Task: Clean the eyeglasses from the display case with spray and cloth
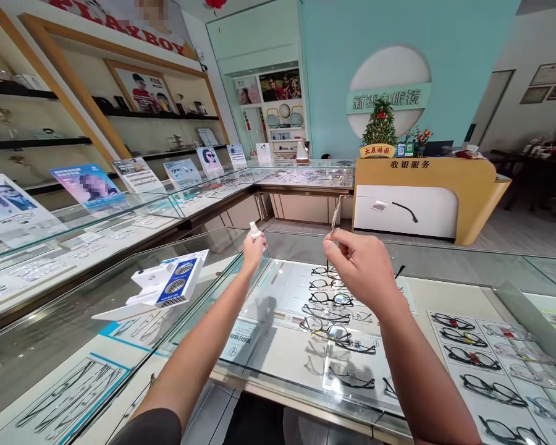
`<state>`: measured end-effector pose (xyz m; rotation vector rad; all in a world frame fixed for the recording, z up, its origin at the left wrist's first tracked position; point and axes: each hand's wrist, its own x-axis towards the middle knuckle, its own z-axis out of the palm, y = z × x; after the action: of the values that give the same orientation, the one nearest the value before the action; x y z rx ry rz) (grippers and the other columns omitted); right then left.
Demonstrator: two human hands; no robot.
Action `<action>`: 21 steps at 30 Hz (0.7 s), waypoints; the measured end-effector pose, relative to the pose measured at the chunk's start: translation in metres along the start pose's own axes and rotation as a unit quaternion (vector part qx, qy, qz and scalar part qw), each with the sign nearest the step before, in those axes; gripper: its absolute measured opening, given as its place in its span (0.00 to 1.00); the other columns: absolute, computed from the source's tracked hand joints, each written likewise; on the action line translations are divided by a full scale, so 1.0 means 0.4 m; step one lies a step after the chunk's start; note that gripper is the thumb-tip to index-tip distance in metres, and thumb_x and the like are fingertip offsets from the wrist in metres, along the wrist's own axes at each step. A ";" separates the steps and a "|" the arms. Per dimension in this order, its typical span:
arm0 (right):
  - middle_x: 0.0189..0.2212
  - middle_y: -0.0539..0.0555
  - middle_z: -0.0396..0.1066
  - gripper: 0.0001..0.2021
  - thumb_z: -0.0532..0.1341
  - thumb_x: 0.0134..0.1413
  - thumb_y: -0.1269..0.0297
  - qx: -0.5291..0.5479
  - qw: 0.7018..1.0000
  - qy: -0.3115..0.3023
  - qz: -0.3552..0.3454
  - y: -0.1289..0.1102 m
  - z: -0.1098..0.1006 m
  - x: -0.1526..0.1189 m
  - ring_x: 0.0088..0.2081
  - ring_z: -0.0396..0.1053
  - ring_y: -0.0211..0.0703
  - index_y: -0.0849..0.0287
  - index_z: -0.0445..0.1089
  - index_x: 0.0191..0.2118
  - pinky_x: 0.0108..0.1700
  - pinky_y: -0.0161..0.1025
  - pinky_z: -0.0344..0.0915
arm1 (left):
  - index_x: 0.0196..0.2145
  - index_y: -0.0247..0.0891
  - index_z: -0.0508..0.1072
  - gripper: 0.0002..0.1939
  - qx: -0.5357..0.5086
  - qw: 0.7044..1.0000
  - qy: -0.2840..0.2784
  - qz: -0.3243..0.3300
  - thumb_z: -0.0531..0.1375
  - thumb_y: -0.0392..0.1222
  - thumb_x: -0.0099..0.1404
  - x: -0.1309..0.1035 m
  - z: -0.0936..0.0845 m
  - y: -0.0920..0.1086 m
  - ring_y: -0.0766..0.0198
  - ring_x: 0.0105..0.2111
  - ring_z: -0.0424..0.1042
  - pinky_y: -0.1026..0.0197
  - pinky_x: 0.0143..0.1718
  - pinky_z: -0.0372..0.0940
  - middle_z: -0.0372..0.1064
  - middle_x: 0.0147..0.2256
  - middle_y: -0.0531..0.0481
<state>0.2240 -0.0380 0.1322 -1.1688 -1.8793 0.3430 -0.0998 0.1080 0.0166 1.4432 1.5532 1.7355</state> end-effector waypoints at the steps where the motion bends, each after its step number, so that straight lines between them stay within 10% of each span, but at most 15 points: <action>1: 0.23 0.47 0.64 0.18 0.57 0.71 0.51 0.005 1.000 0.000 0.001 0.003 -0.001 0.002 0.26 0.55 0.39 0.55 0.79 0.38 0.32 0.39 0.52 | 0.30 0.43 0.61 0.19 -0.031 0.999 -0.022 0.000 0.58 0.58 0.70 -0.001 0.033 0.040 0.68 0.22 0.59 0.62 0.27 0.62 0.56 0.23 0.57; 5: 0.25 0.48 0.67 0.17 0.58 0.71 0.52 0.021 1.000 -0.002 0.003 0.012 -0.004 0.011 0.27 0.55 0.39 0.55 0.79 0.37 0.32 0.40 0.52 | 0.25 0.44 0.60 0.34 -0.148 0.978 -0.145 -0.004 0.50 0.79 0.66 -0.055 0.139 0.220 0.68 0.17 0.55 0.61 0.22 0.61 0.54 0.18 0.58; 8: 0.24 0.47 0.64 0.16 0.58 0.71 0.53 0.031 0.999 -0.011 0.006 0.013 0.001 0.017 0.27 0.55 0.39 0.56 0.79 0.37 0.32 0.40 0.51 | 0.18 0.44 0.54 0.44 -0.328 0.885 -0.322 -0.076 0.38 0.91 0.59 -0.115 0.162 0.328 0.70 0.13 0.47 0.61 0.17 0.53 0.44 0.13 0.58; 13: 0.24 0.47 0.59 0.18 0.57 0.72 0.52 0.066 0.997 -0.041 0.023 0.013 0.026 0.025 0.27 0.51 0.39 0.56 0.78 0.37 0.31 0.40 0.49 | 0.13 0.45 0.48 0.47 -0.367 0.789 -0.467 -0.157 0.31 0.94 0.54 -0.154 0.142 0.383 0.70 0.10 0.41 0.60 0.15 0.45 0.35 0.10 0.57; 18: 0.25 0.46 0.57 0.17 0.58 0.71 0.53 0.149 0.984 -0.089 0.046 0.026 0.050 0.043 0.28 0.53 0.38 0.57 0.78 0.37 0.32 0.39 0.50 | 0.12 0.46 0.51 0.47 -0.353 0.782 -0.492 -0.149 0.30 0.93 0.55 -0.152 0.122 0.369 0.70 0.10 0.41 0.58 0.15 0.44 0.36 0.10 0.56; 21: 0.24 0.46 0.57 0.18 0.58 0.71 0.52 0.217 0.967 -0.123 0.061 0.041 0.065 0.057 0.27 0.53 0.38 0.57 0.80 0.37 0.31 0.38 0.51 | 0.13 0.45 0.56 0.46 -0.320 0.843 -0.424 -0.082 0.38 0.90 0.60 -0.147 0.125 0.350 0.69 0.12 0.44 0.58 0.17 0.45 0.43 0.10 0.55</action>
<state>0.2089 -0.0055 0.1191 -0.9734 -1.8153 0.9546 0.0117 0.0415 0.1097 1.3546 0.5233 1.0704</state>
